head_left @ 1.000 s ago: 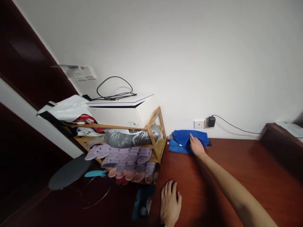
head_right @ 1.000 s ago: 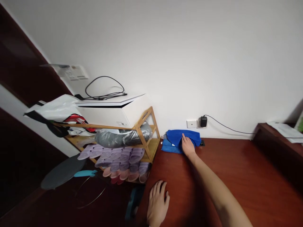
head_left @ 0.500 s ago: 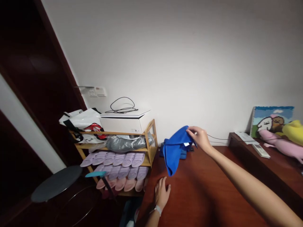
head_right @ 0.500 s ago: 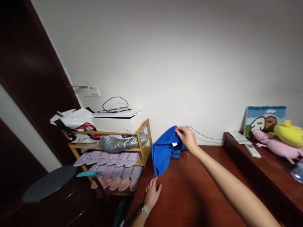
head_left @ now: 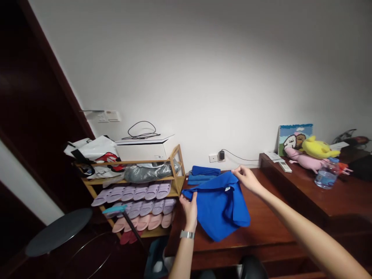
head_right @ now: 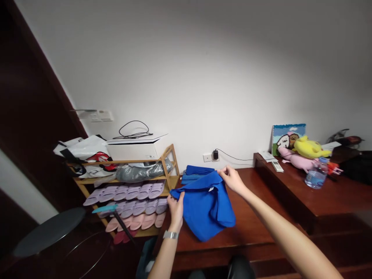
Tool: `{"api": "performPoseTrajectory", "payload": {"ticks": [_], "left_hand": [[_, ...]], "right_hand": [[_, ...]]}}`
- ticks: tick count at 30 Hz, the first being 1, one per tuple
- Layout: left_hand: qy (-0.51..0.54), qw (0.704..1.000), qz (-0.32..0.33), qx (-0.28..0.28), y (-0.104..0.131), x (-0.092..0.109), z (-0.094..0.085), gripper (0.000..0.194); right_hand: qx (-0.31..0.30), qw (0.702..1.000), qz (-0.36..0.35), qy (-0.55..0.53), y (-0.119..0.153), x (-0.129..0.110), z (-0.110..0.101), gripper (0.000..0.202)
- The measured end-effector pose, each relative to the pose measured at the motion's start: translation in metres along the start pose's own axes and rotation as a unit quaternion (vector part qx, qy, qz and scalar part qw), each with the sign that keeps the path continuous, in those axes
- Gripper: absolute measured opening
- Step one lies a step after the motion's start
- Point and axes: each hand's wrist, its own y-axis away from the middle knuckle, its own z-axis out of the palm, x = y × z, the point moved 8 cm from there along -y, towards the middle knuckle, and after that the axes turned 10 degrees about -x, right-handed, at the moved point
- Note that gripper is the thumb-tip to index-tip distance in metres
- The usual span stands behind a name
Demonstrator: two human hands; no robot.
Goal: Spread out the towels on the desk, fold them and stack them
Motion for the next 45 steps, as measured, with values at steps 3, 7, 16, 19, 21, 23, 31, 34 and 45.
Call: {"api": "performPoseTrajectory", "payload": {"ticks": [3, 7, 16, 19, 21, 23, 31, 34, 45], "left_hand": [[-0.043, 0.998, 0.032, 0.018, 0.035, 0.011, 0.010, 0.052], [0.120, 0.958, -0.057, -0.254, 0.109, 0.010, 0.092, 0.049], [0.210, 0.934, -0.093, -0.275, 0.117, 0.036, 0.085, 0.037], [0.188, 0.949, -0.089, -0.236, 0.090, 0.036, 0.055, 0.042], [0.163, 0.963, -0.081, -0.197, 0.066, 0.036, 0.029, 0.048], [0.132, 0.975, -0.066, -0.165, 0.040, 0.038, 0.002, 0.053], [-0.022, 0.988, -0.020, -0.154, -0.033, 0.060, -0.085, 0.044], [-0.098, 0.980, -0.007, -0.174, -0.045, 0.065, -0.099, 0.037], [-0.342, 0.923, 0.062, -0.168, -0.059, 0.068, -0.119, 0.032]], "right_hand": [[0.023, 0.998, 0.015, -0.051, 0.021, 0.019, 0.011, 0.055], [-0.011, 0.996, 0.030, -0.086, 0.049, 0.033, 0.048, 0.062], [0.024, 0.994, 0.030, -0.103, 0.087, 0.036, 0.021, 0.065], [0.042, 0.991, 0.037, -0.121, 0.094, 0.040, -0.014, 0.064], [0.076, 0.987, 0.042, -0.138, 0.099, 0.046, -0.045, 0.064], [0.119, 0.982, 0.056, -0.139, 0.106, 0.056, -0.079, 0.063], [0.103, 0.986, 0.121, -0.057, 0.129, 0.079, -0.169, 0.068], [0.042, 0.988, 0.146, 0.027, 0.140, 0.078, -0.177, 0.070], [0.021, 0.979, 0.043, 0.197, 0.175, 0.064, -0.178, 0.061]]}}
